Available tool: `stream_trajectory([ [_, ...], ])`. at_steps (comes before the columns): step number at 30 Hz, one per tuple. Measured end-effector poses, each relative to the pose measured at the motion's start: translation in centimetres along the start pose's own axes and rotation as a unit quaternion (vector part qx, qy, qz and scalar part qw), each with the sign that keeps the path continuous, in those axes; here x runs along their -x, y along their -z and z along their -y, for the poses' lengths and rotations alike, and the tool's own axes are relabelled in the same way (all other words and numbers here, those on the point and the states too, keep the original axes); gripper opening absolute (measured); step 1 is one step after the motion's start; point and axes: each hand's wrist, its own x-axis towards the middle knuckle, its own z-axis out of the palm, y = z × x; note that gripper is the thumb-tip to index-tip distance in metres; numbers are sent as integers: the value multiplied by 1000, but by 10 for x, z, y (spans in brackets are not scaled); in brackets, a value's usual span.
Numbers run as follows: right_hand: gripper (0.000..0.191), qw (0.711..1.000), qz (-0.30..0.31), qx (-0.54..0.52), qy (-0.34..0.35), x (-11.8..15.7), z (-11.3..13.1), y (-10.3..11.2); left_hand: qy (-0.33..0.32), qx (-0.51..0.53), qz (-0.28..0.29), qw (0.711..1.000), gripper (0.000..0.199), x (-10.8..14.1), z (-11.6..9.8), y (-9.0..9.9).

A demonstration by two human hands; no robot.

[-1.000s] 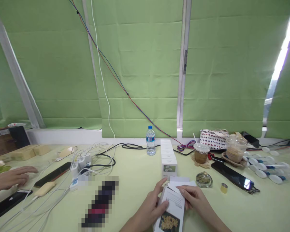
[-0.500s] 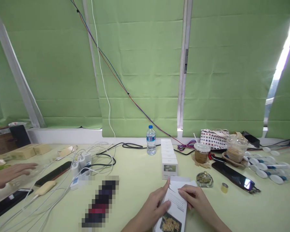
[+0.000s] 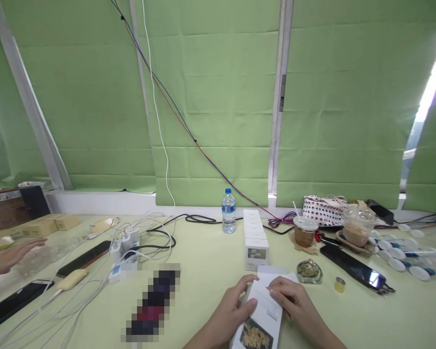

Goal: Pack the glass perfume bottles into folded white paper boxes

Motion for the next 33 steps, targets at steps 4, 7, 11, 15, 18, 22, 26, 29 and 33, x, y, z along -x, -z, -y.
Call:
stream_trajectory([
  [4, 37, 1000, 11, -23, -16, -1, -5, -1, 11, 56, 7, 998, 47, 0, 1, -2],
  [7, 38, 999, 19, -35, -23, -2, -5, -1, 10, 74, 4, 997, 39, 0, 0, -3],
  [11, 38, 999, 28, -31, -16, -2, -4, 0, 3, 85, 4, 996, 33, 0, 0, -5],
  [15, 44, 999, 37, -1, 14, 2, 0, 0, 36, 155, -21, 987, 31, -2, -2, -4],
  [18, 43, 991, 23, 82, 107, 6, 0, -1, 63, 216, -43, 973, 32, -4, -7, -1],
  [22, 53, 933, 2, 240, 266, 10, -8, -5, 76, 265, -77, 958, 37, -7, -12, 3],
  [26, 40, 874, -57, 357, 325, 12, -17, -7, 80, 207, -79, 972, 36, -7, -7, 2],
  [29, 33, 918, -84, 278, 271, 14, -20, -6, 66, 68, -104, 990, 52, -6, -4, 3],
  [33, 40, 979, -126, 116, 113, 13, -19, -8, -67, -136, -118, 981, 57, 0, -5, 10],
])
